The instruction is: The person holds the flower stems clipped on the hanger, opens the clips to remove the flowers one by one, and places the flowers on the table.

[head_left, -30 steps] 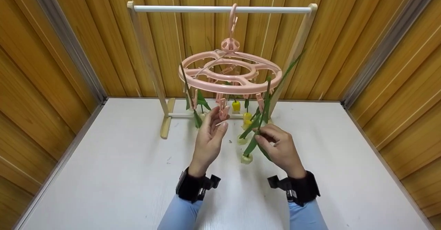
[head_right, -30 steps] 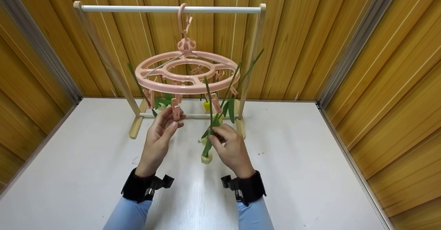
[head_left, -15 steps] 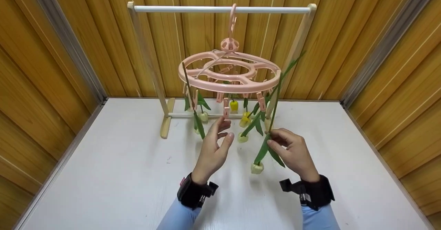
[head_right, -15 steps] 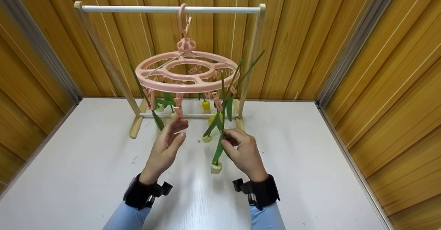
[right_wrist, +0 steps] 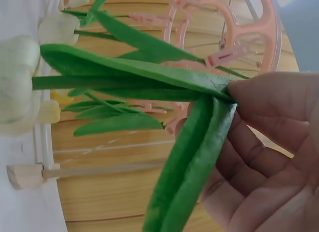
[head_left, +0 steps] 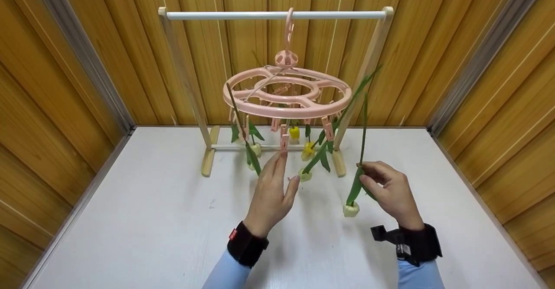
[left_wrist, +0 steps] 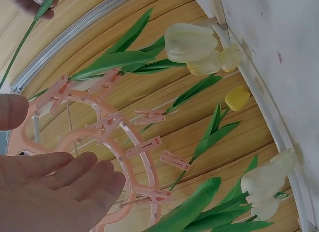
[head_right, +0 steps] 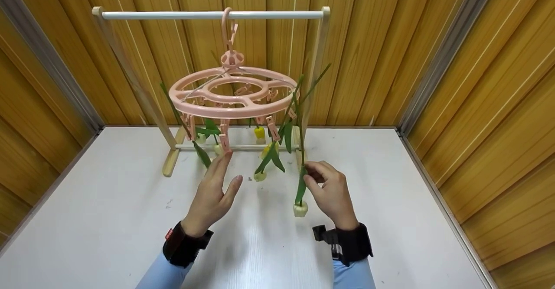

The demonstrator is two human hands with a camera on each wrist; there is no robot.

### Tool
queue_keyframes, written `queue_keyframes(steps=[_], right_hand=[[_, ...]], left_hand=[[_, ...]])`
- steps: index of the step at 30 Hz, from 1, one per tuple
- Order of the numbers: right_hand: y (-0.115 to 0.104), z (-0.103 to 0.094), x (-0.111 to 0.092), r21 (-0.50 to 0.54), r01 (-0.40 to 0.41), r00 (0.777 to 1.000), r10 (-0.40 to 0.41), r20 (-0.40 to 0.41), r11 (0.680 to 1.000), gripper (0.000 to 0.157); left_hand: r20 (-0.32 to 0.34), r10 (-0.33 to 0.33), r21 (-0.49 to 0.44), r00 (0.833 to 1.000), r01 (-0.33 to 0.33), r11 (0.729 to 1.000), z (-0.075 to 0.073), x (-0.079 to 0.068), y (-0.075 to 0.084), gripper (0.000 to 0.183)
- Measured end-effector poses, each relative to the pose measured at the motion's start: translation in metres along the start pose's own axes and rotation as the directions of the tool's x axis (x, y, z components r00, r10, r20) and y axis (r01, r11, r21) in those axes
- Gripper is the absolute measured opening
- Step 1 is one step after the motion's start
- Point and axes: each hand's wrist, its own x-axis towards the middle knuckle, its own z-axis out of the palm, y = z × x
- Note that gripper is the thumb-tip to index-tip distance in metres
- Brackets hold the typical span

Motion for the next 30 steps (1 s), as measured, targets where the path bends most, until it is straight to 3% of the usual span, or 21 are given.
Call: queue_keyframes(steps=[7, 14, 22, 30], right_hand=[[0.011, -0.010, -0.001, -0.012, -0.063, 0.998, 0.063, -0.004, 0.998, 0.027], [0.022, -0.023, -0.001, -0.037, -0.151, 0.988, 0.151, 0.007, 0.988, 0.027], [0.037, -0.033, 0.000, -0.083, -0.237, 0.971, 0.240, 0.021, 0.968, 0.026], [0.053, -0.032, 0.002, -0.101, -0.312, 0.947, 0.317, 0.046, 0.945, 0.028]], left_hand=[[0.011, 0.052, 0.137, 0.999, -0.053, 0.989, 0.006, -0.004, -0.003, 0.068], [0.000, 0.146, 0.280, 0.989, -0.140, 0.950, 0.016, -0.007, -0.006, 0.065], [0.071, 0.126, 0.298, 0.989, -0.142, 0.944, 0.026, -0.010, -0.002, 0.063], [0.119, 0.150, 0.309, 0.982, -0.180, 0.934, 0.036, -0.012, 0.005, 0.059]])
